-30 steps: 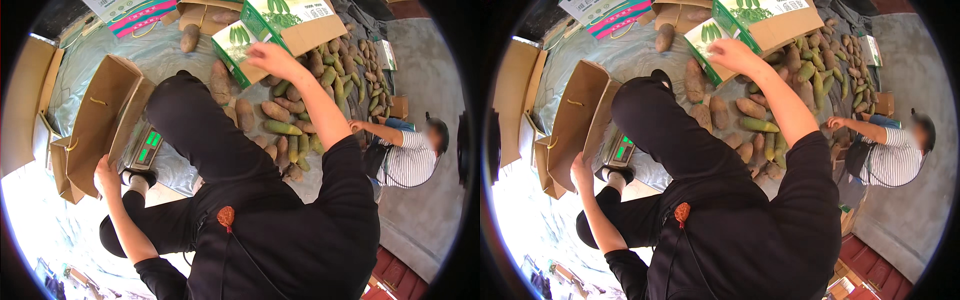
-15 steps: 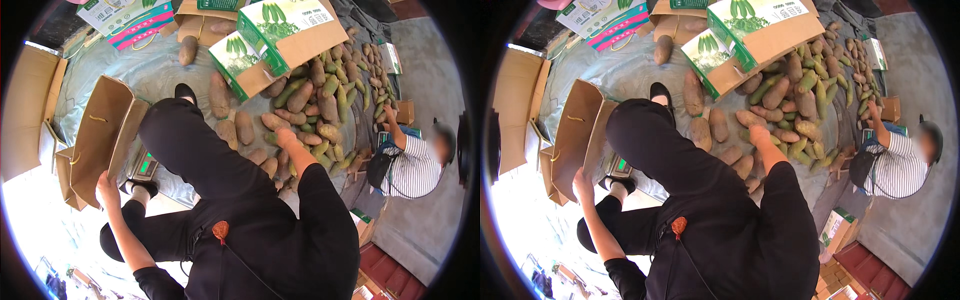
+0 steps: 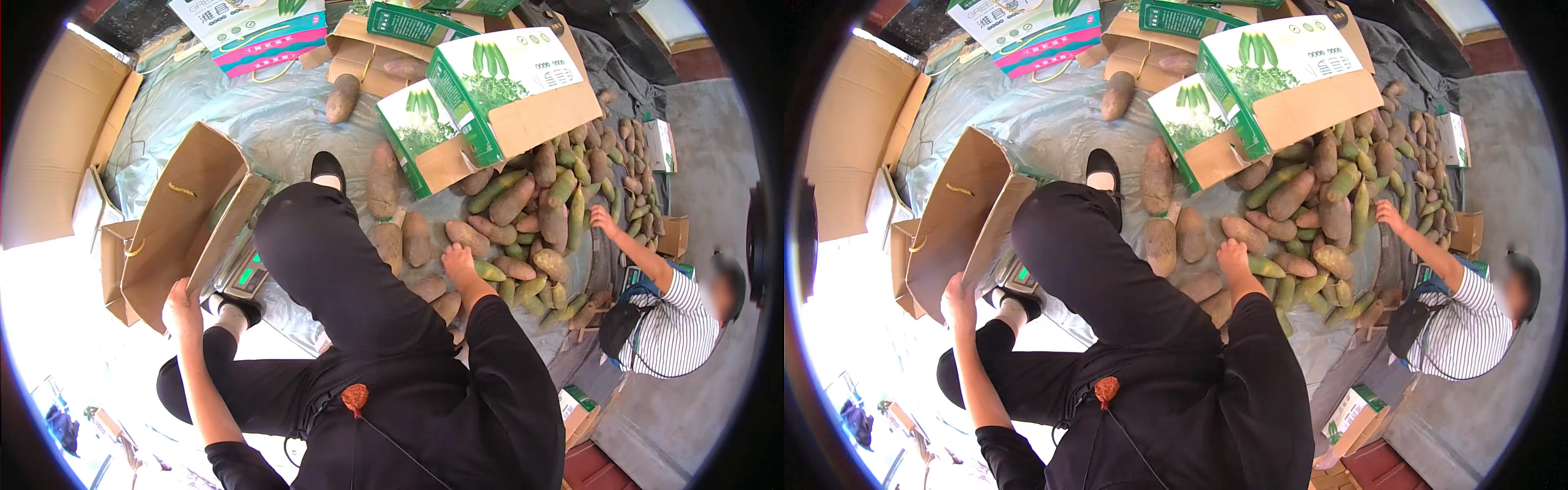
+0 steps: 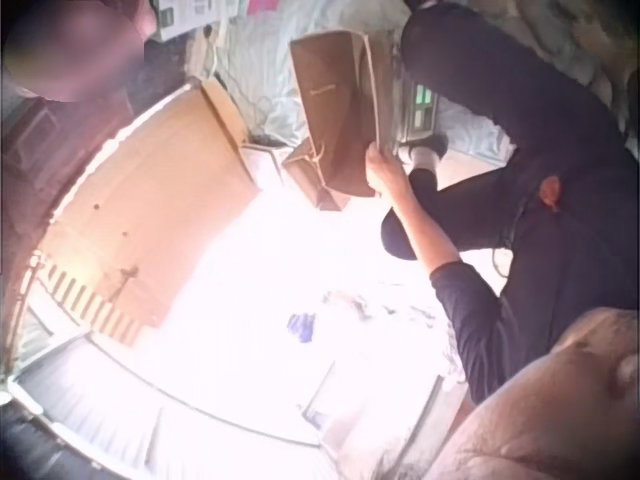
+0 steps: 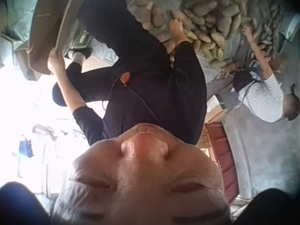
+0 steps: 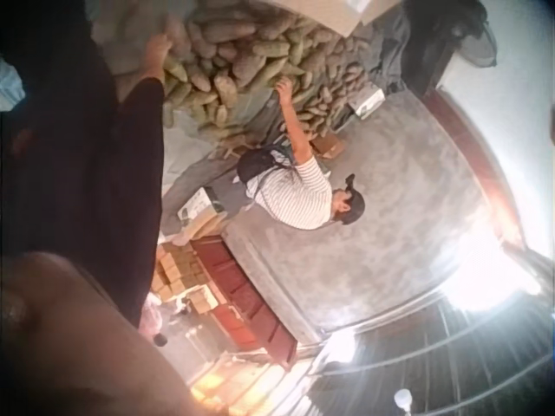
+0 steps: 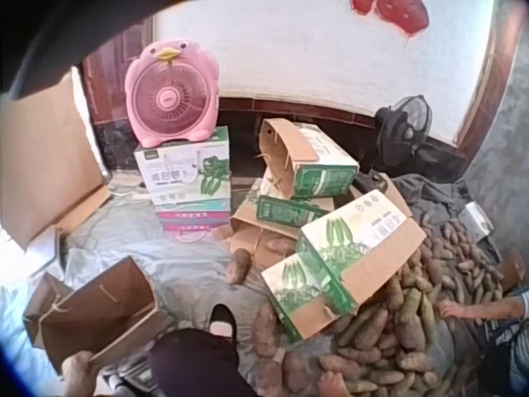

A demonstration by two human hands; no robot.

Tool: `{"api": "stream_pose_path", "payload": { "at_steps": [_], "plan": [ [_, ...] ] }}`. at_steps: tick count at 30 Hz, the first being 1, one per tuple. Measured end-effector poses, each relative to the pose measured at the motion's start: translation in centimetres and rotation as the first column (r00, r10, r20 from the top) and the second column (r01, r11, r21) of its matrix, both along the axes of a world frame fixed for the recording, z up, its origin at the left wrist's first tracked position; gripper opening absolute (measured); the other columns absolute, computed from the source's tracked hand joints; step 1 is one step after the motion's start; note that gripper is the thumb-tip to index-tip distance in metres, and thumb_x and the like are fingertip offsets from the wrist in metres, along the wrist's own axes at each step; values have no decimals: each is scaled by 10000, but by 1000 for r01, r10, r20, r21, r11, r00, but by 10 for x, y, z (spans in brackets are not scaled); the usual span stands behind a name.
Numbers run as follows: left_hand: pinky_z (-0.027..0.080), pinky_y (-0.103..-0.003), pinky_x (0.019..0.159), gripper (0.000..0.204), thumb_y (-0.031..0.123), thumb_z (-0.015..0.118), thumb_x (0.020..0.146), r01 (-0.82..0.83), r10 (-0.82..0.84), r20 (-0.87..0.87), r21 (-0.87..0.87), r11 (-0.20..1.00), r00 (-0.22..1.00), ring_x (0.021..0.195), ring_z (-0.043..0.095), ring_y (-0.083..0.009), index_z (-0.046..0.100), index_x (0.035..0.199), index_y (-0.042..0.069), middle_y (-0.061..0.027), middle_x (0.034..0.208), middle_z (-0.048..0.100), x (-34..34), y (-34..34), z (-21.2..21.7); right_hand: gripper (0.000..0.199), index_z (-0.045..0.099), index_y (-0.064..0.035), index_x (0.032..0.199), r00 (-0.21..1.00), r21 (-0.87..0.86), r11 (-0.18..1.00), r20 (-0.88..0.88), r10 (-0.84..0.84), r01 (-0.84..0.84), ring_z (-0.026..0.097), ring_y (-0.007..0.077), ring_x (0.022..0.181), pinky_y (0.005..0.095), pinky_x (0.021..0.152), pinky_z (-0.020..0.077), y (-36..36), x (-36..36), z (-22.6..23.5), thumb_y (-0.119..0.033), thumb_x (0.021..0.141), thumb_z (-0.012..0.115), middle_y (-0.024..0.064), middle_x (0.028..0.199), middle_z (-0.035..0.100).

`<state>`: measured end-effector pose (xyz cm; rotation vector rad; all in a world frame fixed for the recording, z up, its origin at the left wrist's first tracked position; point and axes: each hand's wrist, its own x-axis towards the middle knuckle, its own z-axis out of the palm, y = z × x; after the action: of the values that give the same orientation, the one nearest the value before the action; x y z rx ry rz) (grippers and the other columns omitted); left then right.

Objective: Weighing produce on an electronic scale and placing it into paper bags and cardboard boxes for shipping.

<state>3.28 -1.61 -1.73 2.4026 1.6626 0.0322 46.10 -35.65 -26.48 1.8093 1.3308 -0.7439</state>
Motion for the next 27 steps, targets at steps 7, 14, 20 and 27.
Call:
{"api": "stream_pose_path", "payload": {
  "at_steps": [7, 14, 20, 27],
  "plan": [
    [474, -399, 740, 214, 82, 618, 760, -4, 5, -22, 35, 999, 1000, 864, 611, -321, 625, 973, 73, -117, 909, 625, -4, 1, 0, 223, 599, -173, 1091, 998, 60, 996, -13, -63, 64, 526, 215, 1076, 403, 812, 423, -12, -20, -6, -203, 893, 501, 3, 1118, 583],
    [483, -407, 766, 217, 87, 589, 773, -90, 87, -67, -43, 995, 994, 902, 609, -318, 629, 987, 78, -108, 950, 632, 8, 0, 8, 267, 552, -134, 1044, 982, 318, 929, -40, -186, 189, 538, 255, 1058, 424, 827, 464, -21, 9, 34, -129, 782, 602, 66, 1074, 571],
    [487, -404, 761, 182, 99, 623, 782, -67, 65, -55, -30, 997, 996, 899, 607, -297, 632, 964, 99, -87, 912, 628, -1, -4, 10, 493, 517, -76, 1096, 926, 581, 725, -287, -244, 371, 524, 324, 1038, 421, 860, 453, -6, 12, 97, -2, 648, 708, 127, 1081, 546],
    [491, -403, 761, 165, 94, 608, 789, -62, 58, -62, -66, 996, 996, 896, 611, -285, 637, 950, 118, -76, 898, 627, -1, -2, 9, 565, 481, -27, 1185, 710, 691, 166, -684, -167, 704, 527, 259, 1087, 324, 923, 423, 94, 8, 197, 68, 668, 687, 127, 1158, 521]
  ]
}}
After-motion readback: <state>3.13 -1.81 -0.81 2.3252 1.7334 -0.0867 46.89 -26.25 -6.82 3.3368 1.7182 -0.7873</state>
